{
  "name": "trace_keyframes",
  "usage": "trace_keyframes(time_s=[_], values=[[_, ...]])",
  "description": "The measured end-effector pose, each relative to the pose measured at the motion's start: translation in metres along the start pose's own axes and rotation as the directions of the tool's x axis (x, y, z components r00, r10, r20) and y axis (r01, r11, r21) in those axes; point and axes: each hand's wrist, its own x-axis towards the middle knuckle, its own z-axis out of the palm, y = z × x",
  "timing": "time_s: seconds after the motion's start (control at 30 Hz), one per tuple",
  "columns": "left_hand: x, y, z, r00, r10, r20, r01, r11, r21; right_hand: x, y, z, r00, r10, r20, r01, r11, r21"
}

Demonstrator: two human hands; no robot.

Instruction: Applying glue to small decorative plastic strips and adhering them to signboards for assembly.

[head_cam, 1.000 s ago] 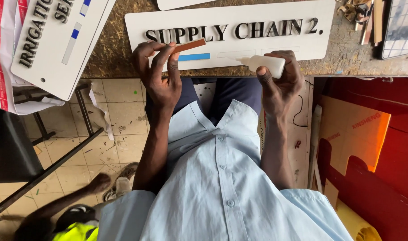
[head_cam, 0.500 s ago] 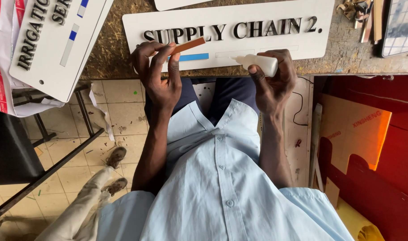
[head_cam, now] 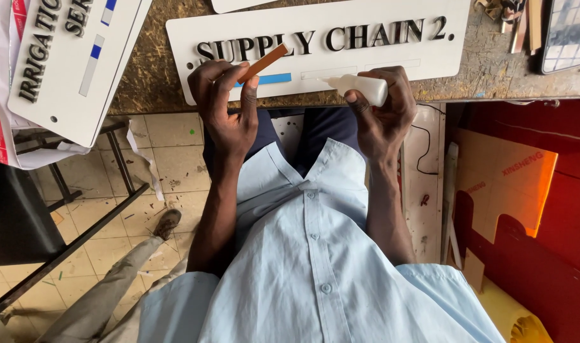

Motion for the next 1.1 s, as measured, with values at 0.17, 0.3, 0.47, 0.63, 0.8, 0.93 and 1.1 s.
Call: trace_keyframes(time_s=[0.17,0.3,0.47,0.63,0.8,0.93,1.1], values=[[-0.0033,-0.0053,0.0019,1.0,-0.005,-0.011,0.005,1.0,0.005,0.0002,-0.0056,0.0007,1.0,0.02,0.004,-0.02,1.0,-0.01],[-0.0004,-0.0009,-0.0032,1.0,-0.013,0.025,0.013,1.0,0.005,-0.0007,-0.0052,0.001,0.999,0.035,-0.003,-0.035,0.999,0.019],[-0.0032,-0.0035,-0.0002,1.0,-0.016,0.001,0.016,1.0,-0.006,0.0004,-0.0091,0.0021,1.0,0.022,0.002,-0.022,1.0,-0.006],[-0.0045,-0.0031,-0.0011,1.0,-0.028,0.01,0.028,0.999,-0.017,-0.0001,-0.007,0.0021,1.0,0.002,-0.008,-0.002,0.999,-0.042],[-0.0023,-0.0006,-0.0025,0.999,-0.032,0.006,0.032,0.999,-0.017,-0.0004,-0.0067,0.0028,1.0,0.007,0.001,-0.007,1.0,-0.011],[-0.0007,-0.0009,-0.0027,1.0,-0.018,-0.018,0.018,1.0,-0.01,-0.0012,-0.005,0.0026,1.0,0.007,0.001,-0.007,1.0,-0.016],[-0.0003,-0.0017,-0.0038,1.0,-0.021,-0.004,0.021,1.0,-0.018,-0.0003,-0.0064,0.0001,1.0,0.006,-0.016,-0.007,1.0,-0.025]])
